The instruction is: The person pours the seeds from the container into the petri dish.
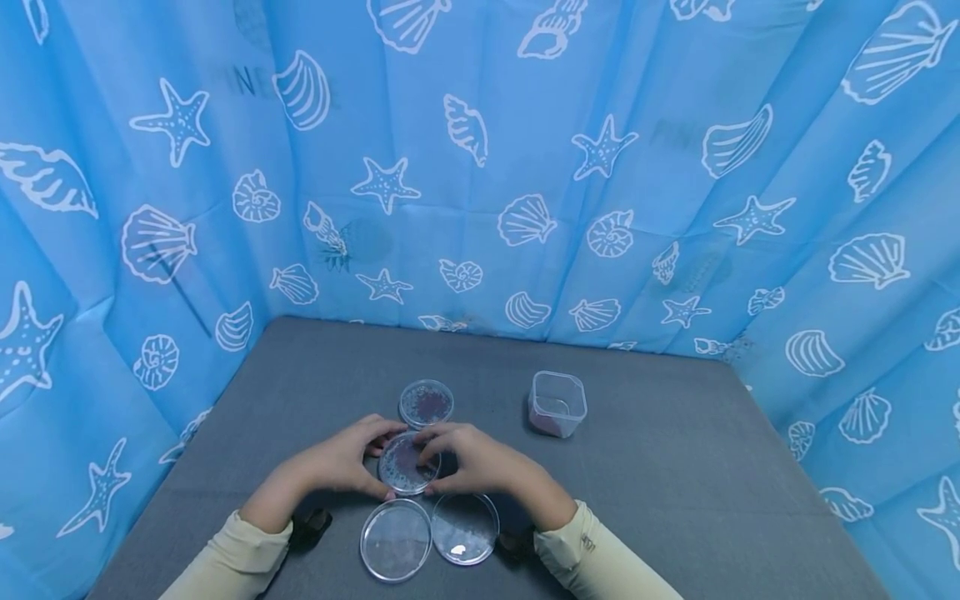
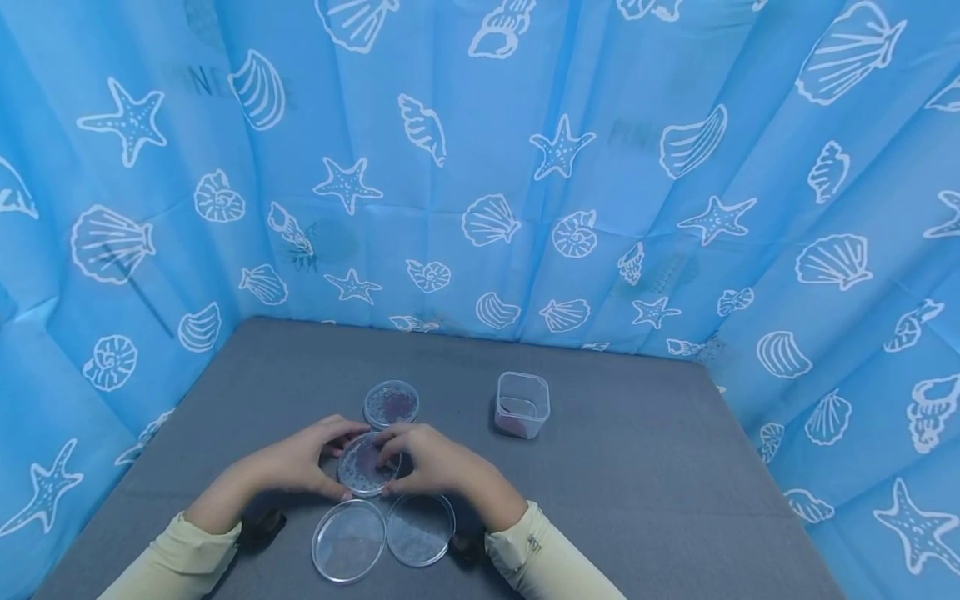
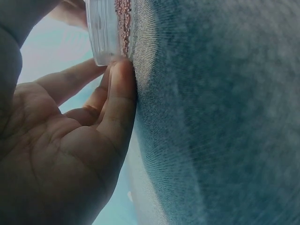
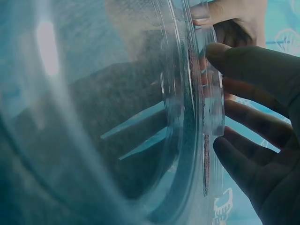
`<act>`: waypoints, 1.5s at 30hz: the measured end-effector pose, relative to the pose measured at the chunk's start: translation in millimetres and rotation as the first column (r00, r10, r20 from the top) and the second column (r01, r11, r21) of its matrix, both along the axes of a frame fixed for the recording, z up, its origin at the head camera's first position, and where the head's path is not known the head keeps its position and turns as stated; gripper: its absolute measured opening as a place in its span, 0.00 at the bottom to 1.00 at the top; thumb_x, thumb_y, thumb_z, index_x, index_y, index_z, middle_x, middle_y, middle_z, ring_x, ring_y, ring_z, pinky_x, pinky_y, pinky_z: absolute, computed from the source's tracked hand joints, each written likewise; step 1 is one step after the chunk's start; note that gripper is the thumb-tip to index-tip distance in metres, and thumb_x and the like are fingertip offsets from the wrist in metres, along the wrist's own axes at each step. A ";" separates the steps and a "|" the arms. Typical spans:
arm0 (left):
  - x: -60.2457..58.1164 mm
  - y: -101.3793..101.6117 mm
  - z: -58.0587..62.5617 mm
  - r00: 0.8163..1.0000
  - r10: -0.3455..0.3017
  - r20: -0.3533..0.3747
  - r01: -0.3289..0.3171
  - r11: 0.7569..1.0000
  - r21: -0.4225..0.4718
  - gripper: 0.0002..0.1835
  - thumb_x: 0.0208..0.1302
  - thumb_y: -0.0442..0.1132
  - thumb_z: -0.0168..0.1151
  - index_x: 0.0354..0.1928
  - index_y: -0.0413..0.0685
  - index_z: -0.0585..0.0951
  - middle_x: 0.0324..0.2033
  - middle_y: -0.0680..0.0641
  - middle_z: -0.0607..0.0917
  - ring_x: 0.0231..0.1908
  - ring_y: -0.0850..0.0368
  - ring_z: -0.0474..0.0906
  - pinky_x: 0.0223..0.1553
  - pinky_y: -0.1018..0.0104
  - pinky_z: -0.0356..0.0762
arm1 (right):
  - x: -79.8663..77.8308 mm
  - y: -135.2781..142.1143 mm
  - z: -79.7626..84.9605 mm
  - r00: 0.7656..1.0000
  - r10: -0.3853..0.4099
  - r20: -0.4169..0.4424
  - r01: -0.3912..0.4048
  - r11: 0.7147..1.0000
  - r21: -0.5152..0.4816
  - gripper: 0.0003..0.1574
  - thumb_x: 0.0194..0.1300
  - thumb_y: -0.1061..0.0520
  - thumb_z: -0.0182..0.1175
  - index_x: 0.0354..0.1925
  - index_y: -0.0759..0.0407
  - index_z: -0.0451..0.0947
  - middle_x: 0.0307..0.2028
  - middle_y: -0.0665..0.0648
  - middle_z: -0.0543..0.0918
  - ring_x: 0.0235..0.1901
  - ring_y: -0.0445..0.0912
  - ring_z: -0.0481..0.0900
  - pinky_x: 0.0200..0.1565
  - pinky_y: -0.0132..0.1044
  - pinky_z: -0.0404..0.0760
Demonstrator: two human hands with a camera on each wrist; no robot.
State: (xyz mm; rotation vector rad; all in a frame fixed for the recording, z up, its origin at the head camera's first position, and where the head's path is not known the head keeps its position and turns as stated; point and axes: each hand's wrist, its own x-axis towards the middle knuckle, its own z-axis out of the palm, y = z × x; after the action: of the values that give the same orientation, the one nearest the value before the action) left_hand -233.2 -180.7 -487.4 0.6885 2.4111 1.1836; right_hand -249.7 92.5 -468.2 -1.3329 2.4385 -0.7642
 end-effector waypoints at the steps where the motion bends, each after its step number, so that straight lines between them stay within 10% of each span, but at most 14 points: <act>1: 0.3 0.2 0.3 1.000 -0.001 -0.002 0.001 1.000 0.003 0.52 0.50 0.43 0.87 0.77 0.42 0.70 0.65 0.41 0.74 0.64 0.44 0.76 0.66 0.50 0.81 | 1.0 1.3 1.6 1.000 0.002 0.004 -0.002 1.000 0.000 0.19 0.65 0.55 0.77 0.53 0.57 0.88 0.69 0.58 0.81 0.71 0.51 0.77 0.73 0.42 0.76; 18: 2.1 -0.3 -1.7 0.999 -0.018 -0.047 0.020 0.999 0.035 0.53 0.49 0.42 0.88 0.76 0.38 0.70 0.63 0.38 0.74 0.61 0.43 0.76 0.64 0.52 0.83 | 11.7 71.4 15.7 0.976 -0.210 -0.061 0.194 0.961 -0.196 0.14 0.70 0.54 0.72 0.52 0.57 0.88 0.65 0.58 0.83 0.66 0.53 0.80 0.65 0.54 0.82; 24: 1.3 -5.6 -1.9 0.998 -0.021 -0.062 0.025 0.998 0.049 0.53 0.49 0.42 0.87 0.75 0.36 0.70 0.63 0.36 0.74 0.61 0.42 0.76 0.65 0.56 0.83 | 7.8 103.5 20.1 0.927 -0.353 -0.127 0.301 0.902 -0.310 0.10 0.68 0.58 0.74 0.48 0.53 0.88 0.60 0.55 0.84 0.62 0.54 0.82 0.61 0.54 0.86; 34: 2.5 -5.7 1.7 0.997 -0.024 -0.073 0.027 0.999 0.037 0.51 0.50 0.43 0.87 0.74 0.37 0.71 0.62 0.37 0.75 0.61 0.42 0.76 0.64 0.55 0.83 | 0.8 151.8 23.4 0.780 -0.579 -0.237 0.461 0.788 -0.409 0.14 0.64 0.62 0.76 0.49 0.57 0.88 0.58 0.59 0.84 0.60 0.57 0.82 0.55 0.60 0.85; 45: 3.0 1.6 -0.8 0.992 -0.039 -0.116 0.041 0.999 0.011 0.49 0.53 0.47 0.85 0.73 0.34 0.72 0.59 0.38 0.77 0.58 0.46 0.77 0.62 0.60 0.84 | -0.5 175.9 13.9 0.729 -0.678 -0.094 0.602 0.701 -0.382 0.23 0.68 0.57 0.73 0.59 0.58 0.83 0.63 0.63 0.79 0.64 0.60 0.78 0.61 0.65 0.82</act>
State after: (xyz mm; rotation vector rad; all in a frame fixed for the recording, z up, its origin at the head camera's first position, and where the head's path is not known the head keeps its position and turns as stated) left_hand -230.2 -179.1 -488.2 0.8276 2.4734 1.1750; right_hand -250.2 268.3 -454.3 -0.6168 3.1206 -1.2904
